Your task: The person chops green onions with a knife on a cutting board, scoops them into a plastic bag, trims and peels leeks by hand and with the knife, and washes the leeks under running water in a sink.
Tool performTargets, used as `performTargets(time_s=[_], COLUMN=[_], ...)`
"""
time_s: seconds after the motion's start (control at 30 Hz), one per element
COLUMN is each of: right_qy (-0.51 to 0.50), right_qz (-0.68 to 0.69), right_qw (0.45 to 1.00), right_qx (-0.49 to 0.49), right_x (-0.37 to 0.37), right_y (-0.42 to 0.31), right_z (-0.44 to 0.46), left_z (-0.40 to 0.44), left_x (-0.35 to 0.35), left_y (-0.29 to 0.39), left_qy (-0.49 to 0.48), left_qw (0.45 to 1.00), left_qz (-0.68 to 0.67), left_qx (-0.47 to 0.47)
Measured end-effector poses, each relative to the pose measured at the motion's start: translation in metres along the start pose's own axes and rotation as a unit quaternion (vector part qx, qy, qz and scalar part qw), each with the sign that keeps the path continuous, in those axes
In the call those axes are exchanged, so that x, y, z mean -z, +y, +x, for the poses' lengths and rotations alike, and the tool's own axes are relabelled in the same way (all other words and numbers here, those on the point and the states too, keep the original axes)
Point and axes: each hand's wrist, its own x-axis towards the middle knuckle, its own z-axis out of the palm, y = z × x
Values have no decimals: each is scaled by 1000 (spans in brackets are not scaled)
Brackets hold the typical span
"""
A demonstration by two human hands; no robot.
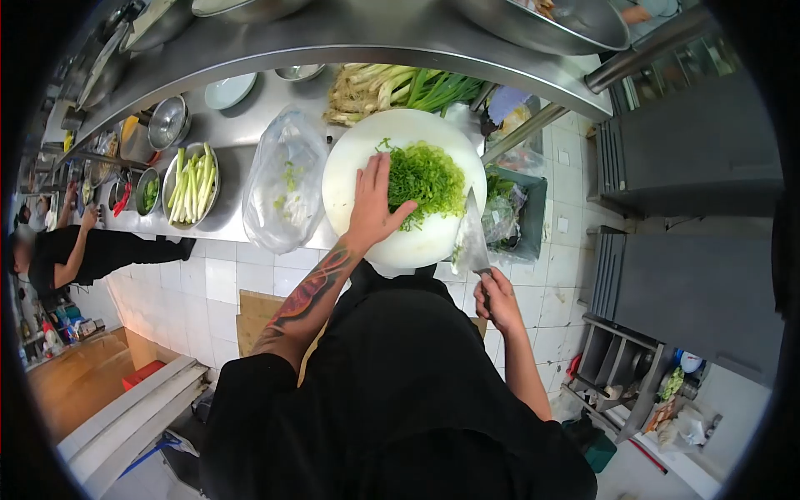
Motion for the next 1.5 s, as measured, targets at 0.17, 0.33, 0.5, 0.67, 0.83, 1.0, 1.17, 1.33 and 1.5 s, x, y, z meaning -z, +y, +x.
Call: performTargets(time_s=[0.17,0.33,0.5,0.67,0.83,1.0,1.17,1.33,1.5], right_qy=[28,6,-46,-74,-67,-82,-162,-213,-150], right_qz=[-52,-93,-101,-94,-84,-126,-178,-89,-197], right_qw=[998,993,990,988,989,982,963,973,967], right_qx=[31,69,84,94,100,117,123,-22,64], right_x=[-59,-116,-125,-127,-132,-165,-254,-272,-149], right_y=[-15,-16,-13,-28,-39,-60,-71,-67,-96], right_z=[42,59,61,35,20,23,73,108,40], left_z=[12,16,15,16,22,26,21,-25,-41], left_x=[-18,-26,-41,-17,-6,35,89,113,128], left_y=[14,40,41,66,75,67,-32,-217,-166], left_qy=[6,31,115,160,170,215,269,70,98], left_qw=[999,997,993,985,981,973,963,967,926], left_qz=[28,68,-26,-56,-73,-68,5,20,325], left_qx=[-38,-25,-12,-36,-53,-40,21,246,166])
